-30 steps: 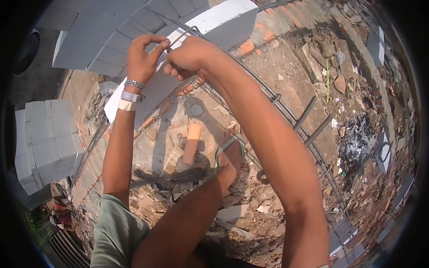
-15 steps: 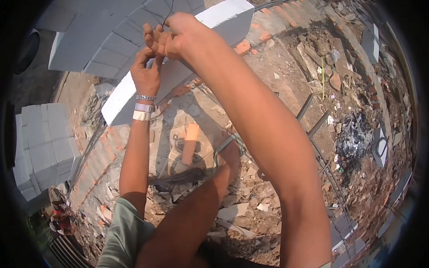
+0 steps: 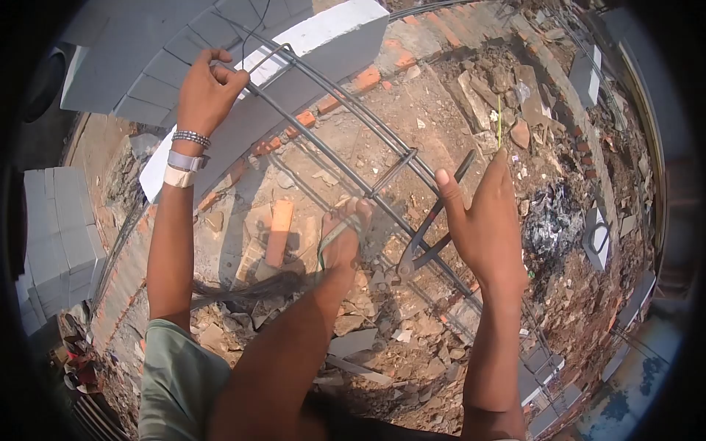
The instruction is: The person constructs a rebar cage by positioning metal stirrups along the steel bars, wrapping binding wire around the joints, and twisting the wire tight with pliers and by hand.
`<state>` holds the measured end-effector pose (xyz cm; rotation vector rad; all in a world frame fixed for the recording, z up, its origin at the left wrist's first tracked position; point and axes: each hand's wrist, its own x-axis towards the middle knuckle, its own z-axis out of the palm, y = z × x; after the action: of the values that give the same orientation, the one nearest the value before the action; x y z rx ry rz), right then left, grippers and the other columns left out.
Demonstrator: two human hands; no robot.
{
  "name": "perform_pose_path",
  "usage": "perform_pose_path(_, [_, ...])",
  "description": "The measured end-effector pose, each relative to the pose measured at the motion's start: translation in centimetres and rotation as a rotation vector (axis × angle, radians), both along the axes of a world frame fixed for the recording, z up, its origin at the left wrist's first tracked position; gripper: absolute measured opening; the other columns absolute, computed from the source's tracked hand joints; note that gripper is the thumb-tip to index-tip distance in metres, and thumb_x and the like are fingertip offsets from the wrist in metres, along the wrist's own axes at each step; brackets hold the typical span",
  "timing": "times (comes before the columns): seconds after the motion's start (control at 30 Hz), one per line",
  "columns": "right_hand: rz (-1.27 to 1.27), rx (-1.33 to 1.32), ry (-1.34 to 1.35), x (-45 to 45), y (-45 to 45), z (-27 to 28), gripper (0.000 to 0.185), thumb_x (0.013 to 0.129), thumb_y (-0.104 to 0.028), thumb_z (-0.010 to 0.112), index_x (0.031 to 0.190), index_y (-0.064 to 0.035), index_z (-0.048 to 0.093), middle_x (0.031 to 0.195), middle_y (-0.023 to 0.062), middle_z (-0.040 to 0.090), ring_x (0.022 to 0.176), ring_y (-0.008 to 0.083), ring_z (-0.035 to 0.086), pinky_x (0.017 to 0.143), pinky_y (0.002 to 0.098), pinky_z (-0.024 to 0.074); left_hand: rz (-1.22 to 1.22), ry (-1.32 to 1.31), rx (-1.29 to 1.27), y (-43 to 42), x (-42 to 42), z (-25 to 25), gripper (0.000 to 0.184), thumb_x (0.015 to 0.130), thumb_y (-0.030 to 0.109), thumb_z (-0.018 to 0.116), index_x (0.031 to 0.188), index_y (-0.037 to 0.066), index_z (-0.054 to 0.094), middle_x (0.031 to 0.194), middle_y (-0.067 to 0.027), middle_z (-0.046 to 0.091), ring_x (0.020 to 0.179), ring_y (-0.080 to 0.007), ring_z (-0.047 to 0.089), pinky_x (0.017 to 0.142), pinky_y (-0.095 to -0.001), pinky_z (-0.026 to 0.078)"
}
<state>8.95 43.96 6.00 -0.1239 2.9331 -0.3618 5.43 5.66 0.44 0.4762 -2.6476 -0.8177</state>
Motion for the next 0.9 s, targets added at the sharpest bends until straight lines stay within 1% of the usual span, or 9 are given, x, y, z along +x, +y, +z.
perform_pose_path(0.03, [-0.059,0.0,-0.052,1.1,-1.3,-0.7,0.102,0.094,-0.061,0.055,0.146,0.0186,0.02,0.15,0.0413,0.026,0.145,0.052,0.02,0.118,0.0505,0.0249,-0.024,-0.035,-0.023,-0.7,-0.5,0.2,0.045,0.073,0.035,0.075,0.102,0.002,0.064,0.072,-0.0061,0.066,0.065,-0.0227,0.063,0.067,-0.0335,0.052])
perform_pose_path(0.2, [-0.209,-0.031,0.146,2.3,-5.2,-2.8,0.113,0.082,-0.055,0.074,0.15,0.0133,0.015,0.153,0.0431,0.012,0.145,0.0571,0.01,0.115,0.0639,0.0179,-0.1,-0.11,-0.265,-2.3,-1.2,2.2,0.058,0.073,0.034,0.074,0.118,0.0,0.059,0.078,-0.0055,0.065,0.066,-0.0173,0.061,0.068,-0.0314,0.051])
perform_pose_path(0.37, [-0.264,-0.11,0.152,3.6,-5.2,-3.8,0.111,0.078,-0.047,0.08,0.15,0.0103,0.018,0.152,0.0437,0.012,0.144,0.0555,0.016,0.116,0.0616,0.0161,-0.314,-0.071,-0.136,-4.5,-4.0,0.7,0.061,0.077,0.034,0.071,0.127,0.002,0.059,0.088,-0.0061,0.07,0.078,-0.0168,0.068,0.077,-0.0313,0.054])
perform_pose_path(0.43, [-0.228,-0.091,0.117,3.8,-4.3,-3.7,0.108,0.078,-0.045,0.08,0.149,0.0106,0.02,0.151,0.0441,0.012,0.144,0.055,0.018,0.117,0.0588,0.0171,-0.448,-0.167,-0.004,-4.8,-4.4,1.6,0.044,0.084,0.03,0.066,0.118,0.003,0.067,0.092,-0.0065,0.071,0.085,-0.0156,0.07,0.081,-0.0311,0.054])
perform_pose_path(0.47, [-0.249,-0.063,0.133,4.1,-4.0,-4.0,0.089,0.083,-0.029,0.076,0.148,0.0083,0.027,0.152,0.0417,0.017,0.144,0.0521,0.023,0.117,0.0536,0.0201,-0.478,-0.193,0.017,-5.3,-4.7,1.4,0.04,0.086,0.03,0.065,0.114,0.003,0.069,0.092,-0.0061,0.072,0.084,-0.0146,0.069,0.081,-0.0309,0.054])
perform_pose_path(0.57, [-0.309,-0.232,0.07,4.3,-1.9,-5.7,0.067,0.085,-0.012,0.065,0.143,0.0058,0.035,0.147,0.0376,0.031,0.139,0.0497,0.031,0.115,0.0525,0.0246,-0.385,-0.165,0.185,-6.2,-5.0,0.3,0.034,0.089,0.033,0.064,0.104,0.003,0.073,0.091,-0.0048,0.071,0.084,-0.0124,0.066,0.082,-0.0296,0.052])
perform_pose_path(0.67, [-0.229,-0.276,0.339,4.8,-1.3,-6.4,0.058,0.082,-0.002,0.054,0.138,0.005,0.04,0.138,0.0324,0.043,0.134,0.0441,0.041,0.111,0.0487,0.0317,-0.32,-0.1,0.246,-6.5,-5.0,-0.4,0.035,0.091,0.036,0.065,0.101,0.004,0.074,0.089,-0.0035,0.07,0.083,-0.0112,0.063,0.081,-0.0282,0.051])
perform_pose_path(0.77, [-0.299,-1.107,0.401,4.1,-1.2,-2.8,0.034,0.087,0.005,0.042,0.121,0.0014,0.048,0.129,0.0238,0.05,0.113,0.033,0.062,0.1,0.0425,0.0501,-0.274,-0.03,0.26,-6.0,-5.2,-1.2,0.038,0.09,0.038,0.066,0.102,0.004,0.074,0.087,-0.0033,0.07,0.081,-0.0111,0.062,0.078,-0.0275,0.049])
perform_pose_path(0.9, [-0.066,-1.544,0.438,0.8,-7.7,4.7,0.029,0.089,0.01,0.038,0.115,-0.0014,0.044,0.119,0.02,0.055,0.111,0.0319,0.064,0.096,0.0485,0.0575,-0.263,-0.008,0.262,-6.2,-4.7,-1.7,0.04,0.089,0.04,0.065,0.102,0.002,0.074,0.087,-0.0052,0.071,0.08,-0.012,0.064,0.078,-0.0282,0.05])
